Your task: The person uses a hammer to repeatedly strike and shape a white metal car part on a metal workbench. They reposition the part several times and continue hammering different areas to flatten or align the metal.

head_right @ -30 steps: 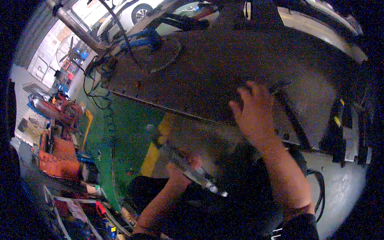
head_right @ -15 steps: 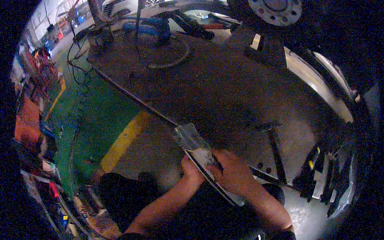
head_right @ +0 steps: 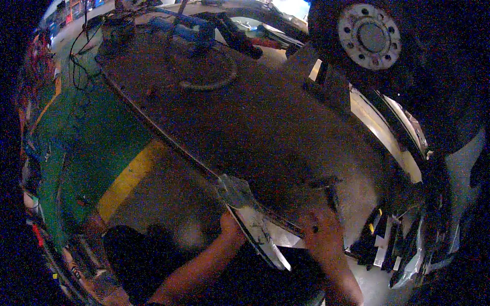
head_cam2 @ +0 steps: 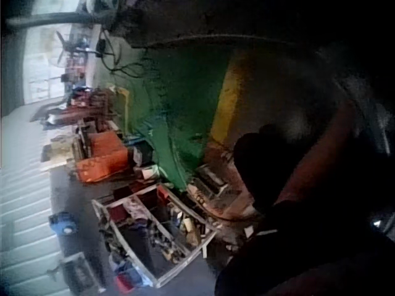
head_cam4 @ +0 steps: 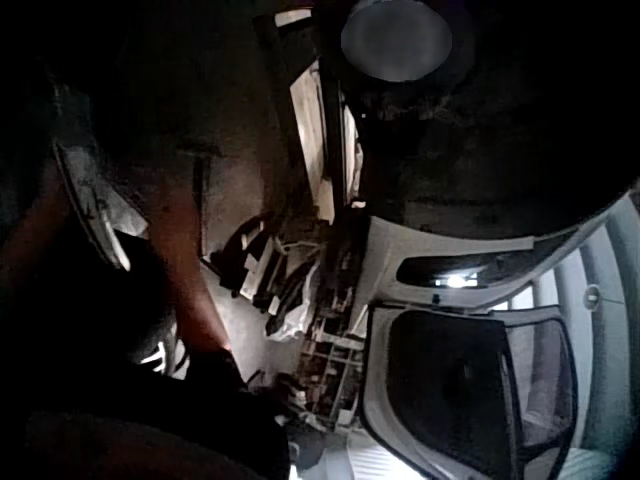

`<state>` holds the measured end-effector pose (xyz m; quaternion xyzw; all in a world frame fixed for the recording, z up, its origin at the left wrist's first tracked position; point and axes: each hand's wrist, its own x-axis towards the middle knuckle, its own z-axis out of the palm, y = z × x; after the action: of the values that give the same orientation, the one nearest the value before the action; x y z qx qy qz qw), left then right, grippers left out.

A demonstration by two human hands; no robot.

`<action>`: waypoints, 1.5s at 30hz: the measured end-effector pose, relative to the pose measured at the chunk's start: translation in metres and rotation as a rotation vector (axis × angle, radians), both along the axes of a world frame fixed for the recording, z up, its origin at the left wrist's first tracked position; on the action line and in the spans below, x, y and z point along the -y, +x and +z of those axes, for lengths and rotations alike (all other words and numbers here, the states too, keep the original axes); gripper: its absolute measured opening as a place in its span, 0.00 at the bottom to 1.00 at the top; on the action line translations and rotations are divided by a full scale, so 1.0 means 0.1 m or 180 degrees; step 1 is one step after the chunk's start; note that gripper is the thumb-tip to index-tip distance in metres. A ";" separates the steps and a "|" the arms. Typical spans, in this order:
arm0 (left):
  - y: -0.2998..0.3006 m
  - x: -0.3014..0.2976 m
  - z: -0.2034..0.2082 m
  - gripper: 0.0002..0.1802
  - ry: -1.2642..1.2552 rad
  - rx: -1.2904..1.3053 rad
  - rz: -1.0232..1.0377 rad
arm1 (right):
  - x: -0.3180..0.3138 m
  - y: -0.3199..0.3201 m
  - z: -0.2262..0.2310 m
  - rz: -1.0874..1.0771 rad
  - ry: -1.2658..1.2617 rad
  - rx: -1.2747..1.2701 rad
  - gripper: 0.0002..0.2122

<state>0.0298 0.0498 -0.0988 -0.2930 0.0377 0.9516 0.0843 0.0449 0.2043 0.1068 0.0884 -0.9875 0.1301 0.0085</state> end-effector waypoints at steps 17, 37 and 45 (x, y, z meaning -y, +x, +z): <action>0.21 -0.70 -0.34 0.22 -0.0968 -0.0550 0.0006 | -0.89 0.13 -0.13 -0.1147 0.0749 0.0110 0.12; 0.01 -0.56 0.69 0.22 0.0386 0.0650 0.0280 | 0.66 0.52 -0.05 0.0212 -0.0161 0.0215 0.27; -0.11 -0.88 0.16 0.21 0.0812 0.0266 0.0727 | 0.87 0.52 -0.02 0.0045 0.0368 0.0720 0.28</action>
<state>0.0190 0.1375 -0.0824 -0.3216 -0.1204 0.9391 0.0136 0.0964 0.1175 0.1049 0.0804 -0.9874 0.0821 -0.1089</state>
